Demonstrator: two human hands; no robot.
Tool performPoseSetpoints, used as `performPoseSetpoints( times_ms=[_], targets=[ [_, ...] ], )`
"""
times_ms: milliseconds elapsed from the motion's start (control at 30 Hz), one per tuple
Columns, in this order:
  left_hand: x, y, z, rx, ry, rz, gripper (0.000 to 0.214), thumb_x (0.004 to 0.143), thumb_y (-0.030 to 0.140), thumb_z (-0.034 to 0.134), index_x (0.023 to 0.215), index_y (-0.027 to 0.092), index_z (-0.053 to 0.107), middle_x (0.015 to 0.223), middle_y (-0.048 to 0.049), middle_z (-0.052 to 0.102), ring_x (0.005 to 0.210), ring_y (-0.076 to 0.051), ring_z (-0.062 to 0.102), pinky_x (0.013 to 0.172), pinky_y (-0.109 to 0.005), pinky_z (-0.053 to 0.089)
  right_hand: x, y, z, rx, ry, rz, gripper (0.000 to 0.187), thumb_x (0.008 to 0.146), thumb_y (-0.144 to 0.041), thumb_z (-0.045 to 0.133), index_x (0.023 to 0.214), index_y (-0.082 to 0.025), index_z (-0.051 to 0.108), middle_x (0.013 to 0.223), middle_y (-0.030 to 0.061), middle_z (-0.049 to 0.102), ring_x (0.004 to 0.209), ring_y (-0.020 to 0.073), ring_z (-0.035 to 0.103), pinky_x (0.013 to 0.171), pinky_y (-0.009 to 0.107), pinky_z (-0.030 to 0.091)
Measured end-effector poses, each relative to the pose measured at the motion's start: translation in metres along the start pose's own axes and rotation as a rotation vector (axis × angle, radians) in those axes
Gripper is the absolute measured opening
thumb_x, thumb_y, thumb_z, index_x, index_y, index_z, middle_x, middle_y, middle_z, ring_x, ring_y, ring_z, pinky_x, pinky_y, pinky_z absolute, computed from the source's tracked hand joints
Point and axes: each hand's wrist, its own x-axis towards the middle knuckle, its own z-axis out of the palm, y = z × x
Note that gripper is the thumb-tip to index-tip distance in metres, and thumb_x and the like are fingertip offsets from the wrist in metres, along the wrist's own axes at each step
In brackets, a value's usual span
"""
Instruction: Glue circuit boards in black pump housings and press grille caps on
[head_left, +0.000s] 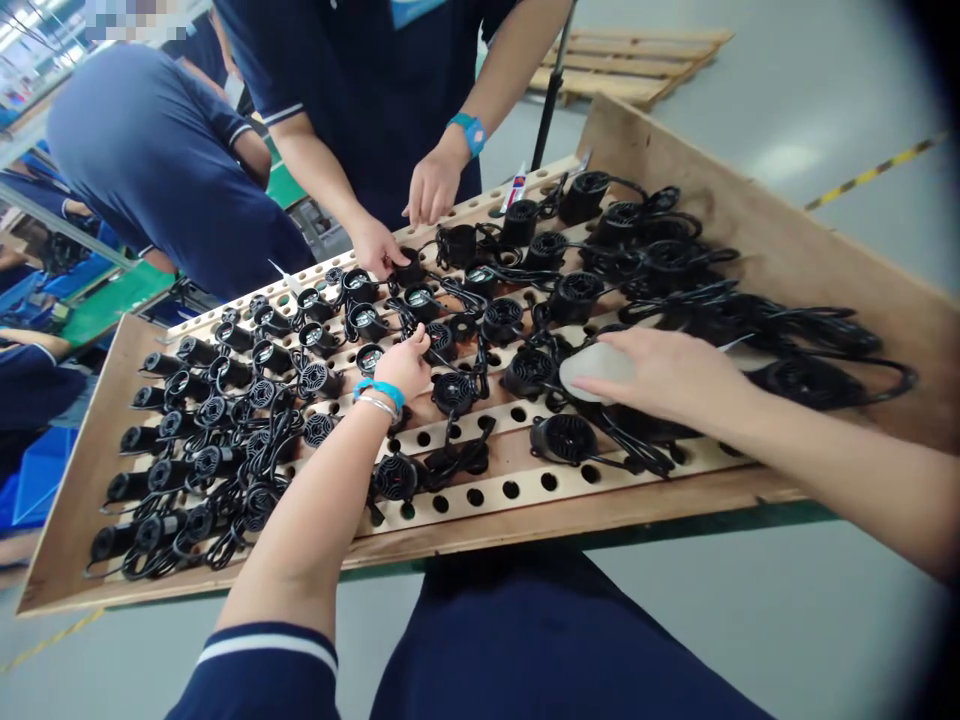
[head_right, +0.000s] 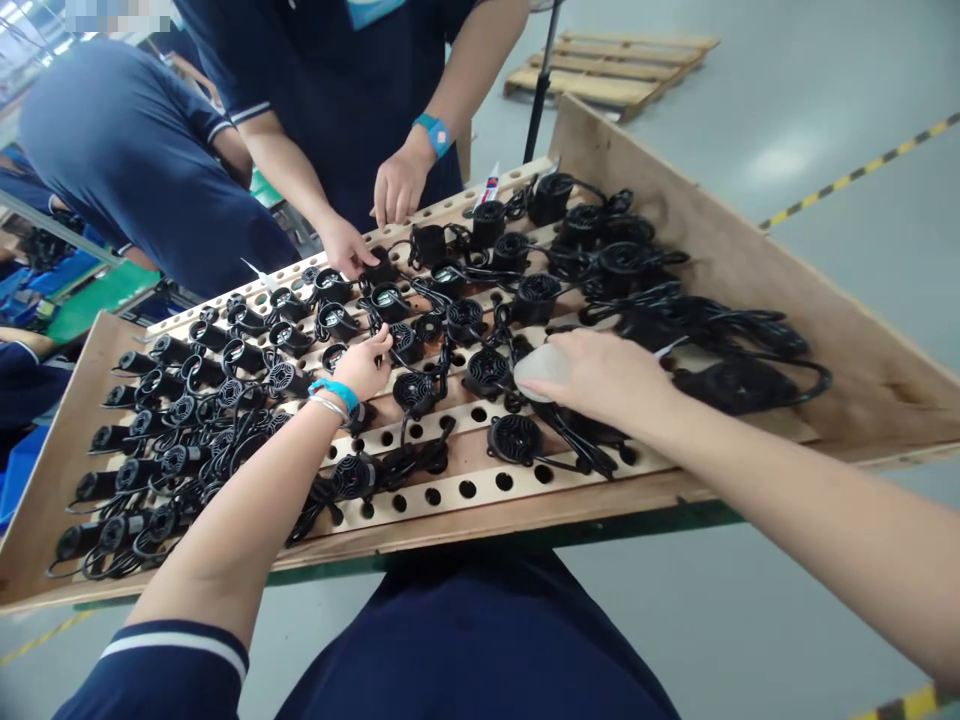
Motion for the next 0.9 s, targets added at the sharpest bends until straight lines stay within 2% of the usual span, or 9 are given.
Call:
performPoseSetpoints(
  times_ms=[167,267,300,367,433,500,667,767,900],
  targets=[
    [0.001,0.001,0.000,-0.016,0.020,0.001,0.049,0.081,0.009,0.051,0.128,0.018,0.061,0.150,-0.0038,0.041,0.125,-0.025,0.057,0.110,-0.032,0.043,-0.011,0.002,-0.007,0.015,0.076,-0.083,0.056,0.082,-0.060,0.049,0.109,-0.012,0.063,0.112,0.0160,0.063,0.106,0.0315,0.059,0.086,0.042,0.051],
    [0.001,0.001,0.000,-0.031,0.028,-0.007,0.048,0.081,0.008,0.051,0.125,0.020,0.063,0.149,-0.0042,0.043,0.126,-0.024,0.055,0.111,-0.030,0.042,-0.033,0.033,-0.027,0.089,0.197,0.031,0.061,0.082,-0.069,0.044,0.110,-0.018,0.063,0.115,0.0116,0.064,0.109,0.0290,0.059,0.087,0.042,0.051],
    [0.001,0.001,0.000,-0.034,0.030,-0.012,0.048,0.081,0.008,0.050,0.125,0.020,0.064,0.148,-0.0040,0.044,0.126,-0.024,0.056,0.110,-0.031,0.042,-0.041,0.048,-0.031,0.152,0.230,0.127,0.057,0.080,-0.071,0.045,0.101,-0.021,0.065,0.106,0.0081,0.067,0.102,0.0272,0.062,0.081,0.040,0.053],
    [0.000,0.000,0.000,-0.038,0.033,-0.021,0.049,0.080,0.007,0.050,0.125,0.021,0.064,0.148,-0.0029,0.043,0.125,-0.024,0.057,0.109,-0.031,0.043,-0.055,0.078,-0.031,0.240,0.154,0.308,0.050,0.073,-0.071,0.052,0.084,-0.024,0.066,0.087,0.0038,0.070,0.084,0.0258,0.066,0.074,0.041,0.054],
    [0.000,-0.001,0.000,-0.041,0.032,-0.025,0.052,0.079,0.006,0.050,0.127,0.021,0.063,0.149,-0.0023,0.042,0.126,-0.024,0.055,0.111,-0.030,0.042,-0.059,0.101,-0.022,0.211,0.012,0.363,0.045,0.070,-0.063,0.057,0.087,-0.023,0.067,0.090,0.0054,0.072,0.084,0.0269,0.068,0.077,0.042,0.055],
    [0.000,0.000,-0.001,-0.042,0.028,-0.026,0.054,0.077,0.005,0.050,0.128,0.019,0.062,0.150,-0.0030,0.040,0.129,-0.023,0.053,0.112,-0.030,0.039,-0.051,0.113,-0.010,0.179,-0.061,0.350,0.043,0.072,-0.053,0.058,0.096,-0.019,0.067,0.094,0.0079,0.072,0.089,0.0272,0.068,0.082,0.040,0.054],
    [0.000,0.005,-0.005,-0.036,0.029,-0.053,0.051,0.078,0.005,0.050,0.125,0.019,0.064,0.148,-0.0031,0.044,0.129,-0.023,0.052,0.114,-0.032,0.038,-0.020,0.114,0.002,0.109,-0.091,0.292,0.044,0.075,-0.050,0.057,0.101,-0.017,0.069,0.084,0.0094,0.071,0.088,0.0317,0.066,0.074,0.042,0.052],
    [-0.002,0.007,-0.004,-0.034,0.040,-0.084,0.052,0.079,0.005,0.050,0.126,0.021,0.063,0.147,-0.0022,0.044,0.129,-0.022,0.052,0.113,-0.032,0.039,-0.014,0.115,0.002,0.069,-0.102,0.218,0.037,0.074,-0.051,0.057,0.094,-0.023,0.072,0.096,0.0103,0.070,0.092,0.0317,0.064,0.070,0.041,0.050],
    [-0.003,0.006,0.000,-0.039,0.040,-0.102,0.055,0.077,0.004,0.052,0.127,0.024,0.063,0.147,0.0007,0.044,0.127,-0.021,0.054,0.110,-0.030,0.043,-0.011,0.120,0.008,0.029,-0.125,0.197,0.041,0.073,-0.056,0.056,0.090,-0.025,0.075,0.088,0.0145,0.069,0.087,0.0352,0.064,0.066,0.044,0.048]
  ],
)
